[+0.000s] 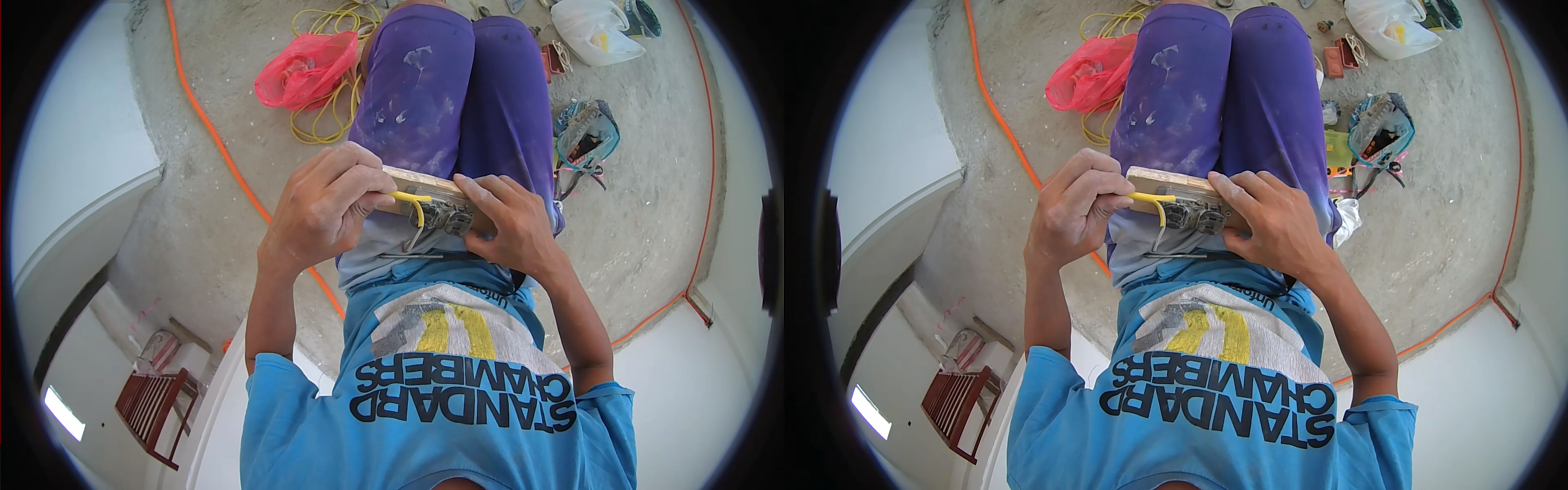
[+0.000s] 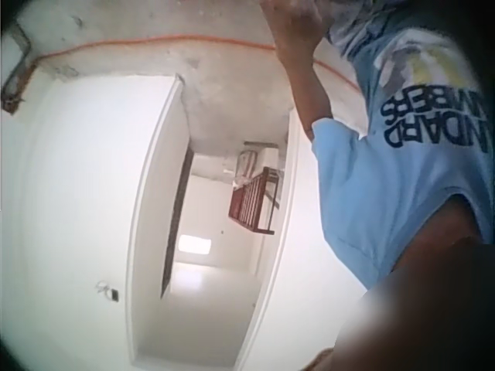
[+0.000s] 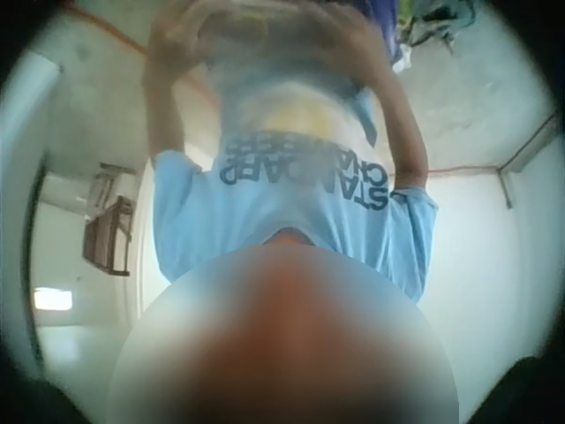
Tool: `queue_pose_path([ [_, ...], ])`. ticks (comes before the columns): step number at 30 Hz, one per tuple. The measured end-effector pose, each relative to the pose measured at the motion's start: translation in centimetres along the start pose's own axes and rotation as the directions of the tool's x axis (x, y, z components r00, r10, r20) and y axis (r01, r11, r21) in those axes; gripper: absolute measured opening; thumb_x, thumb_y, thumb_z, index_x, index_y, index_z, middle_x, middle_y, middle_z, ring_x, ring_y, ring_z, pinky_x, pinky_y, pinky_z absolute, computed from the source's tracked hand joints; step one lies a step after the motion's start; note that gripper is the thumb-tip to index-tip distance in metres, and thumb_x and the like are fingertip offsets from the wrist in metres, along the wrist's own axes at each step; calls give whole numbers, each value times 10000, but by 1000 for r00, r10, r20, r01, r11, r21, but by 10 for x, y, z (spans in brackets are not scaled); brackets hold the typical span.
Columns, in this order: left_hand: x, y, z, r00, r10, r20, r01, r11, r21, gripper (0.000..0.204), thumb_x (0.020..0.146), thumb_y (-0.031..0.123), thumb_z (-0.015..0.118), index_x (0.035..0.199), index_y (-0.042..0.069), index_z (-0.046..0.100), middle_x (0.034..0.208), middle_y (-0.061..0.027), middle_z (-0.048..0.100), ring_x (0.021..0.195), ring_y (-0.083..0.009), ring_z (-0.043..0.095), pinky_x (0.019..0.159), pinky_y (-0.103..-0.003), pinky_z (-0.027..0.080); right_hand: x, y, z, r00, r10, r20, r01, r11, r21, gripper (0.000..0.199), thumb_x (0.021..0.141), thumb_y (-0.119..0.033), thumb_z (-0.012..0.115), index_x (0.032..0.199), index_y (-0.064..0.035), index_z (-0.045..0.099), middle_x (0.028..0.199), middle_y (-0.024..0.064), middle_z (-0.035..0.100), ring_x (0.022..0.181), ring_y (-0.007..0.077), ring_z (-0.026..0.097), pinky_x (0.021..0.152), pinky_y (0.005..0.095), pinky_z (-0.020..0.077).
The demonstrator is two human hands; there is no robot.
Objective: The recorder is assembling an electrical outlet by wiring a socket onto a small piece of wood.
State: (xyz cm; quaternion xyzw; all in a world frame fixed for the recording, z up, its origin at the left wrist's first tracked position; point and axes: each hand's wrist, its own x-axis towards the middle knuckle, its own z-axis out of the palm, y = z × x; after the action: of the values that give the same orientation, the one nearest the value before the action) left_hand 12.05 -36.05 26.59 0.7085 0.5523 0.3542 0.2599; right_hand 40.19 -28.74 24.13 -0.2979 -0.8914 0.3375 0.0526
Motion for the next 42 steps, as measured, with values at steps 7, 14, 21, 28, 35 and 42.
queue_pose_path([
  [7,-15,-11,1,987,-155,47,159,979,-123,115,868,-22,737,947,34,675,918,-94,640,810,-267,655,692,-360,532,1,0,-2,999,14,30,-14,1000,0,760,659,-88,763,1403,-55,614,1065,117,687,905,271,658,769,377,582],
  [14,-14,8,1,991,-130,-1,127,967,-219,127,866,-26,749,947,19,662,919,-109,650,804,-260,657,681,-347,534,2,1,-1,1000,-17,22,18,1000,-11,747,698,-135,803,1416,-81,602,1078,89,669,907,245,643,726,365,566],
  [21,-11,19,3,996,-87,-35,77,971,-224,118,878,-25,739,950,25,660,919,-112,653,794,-253,658,677,-345,536,3,-1,-2,999,2,35,-2,1000,0,746,676,-107,784,1402,-69,618,1071,104,682,901,257,658,755,370,576],
  [28,-9,21,-10,946,-261,192,286,951,-119,258,907,229,778,1072,37,732,884,-82,654,739,-221,635,625,-325,500,2,-3,-3,1000,-12,15,12,999,-30,743,693,-124,810,1407,-76,607,1092,84,678,908,235,645,728,358,567],
  [35,-10,44,31,967,-249,51,239,958,162,271,864,276,821,953,43,715,832,-79,667,758,-232,643,658,-371,494,-1,-5,-1,1000,-30,-6,30,999,-35,771,693,-94,824,1428,-77,592,1102,83,672,909,232,640,723,350,566],
  [42,-22,52,46,963,-269,-34,271,957,106,168,839,128,811,867,65,658,809,-83,654,725,-249,606,661,-394,461,-5,-7,0,1000,-19,-13,19,999,-35,749,716,-101,833,1426,-74,595,1128,96,669,945,240,644,751,350,573],
])
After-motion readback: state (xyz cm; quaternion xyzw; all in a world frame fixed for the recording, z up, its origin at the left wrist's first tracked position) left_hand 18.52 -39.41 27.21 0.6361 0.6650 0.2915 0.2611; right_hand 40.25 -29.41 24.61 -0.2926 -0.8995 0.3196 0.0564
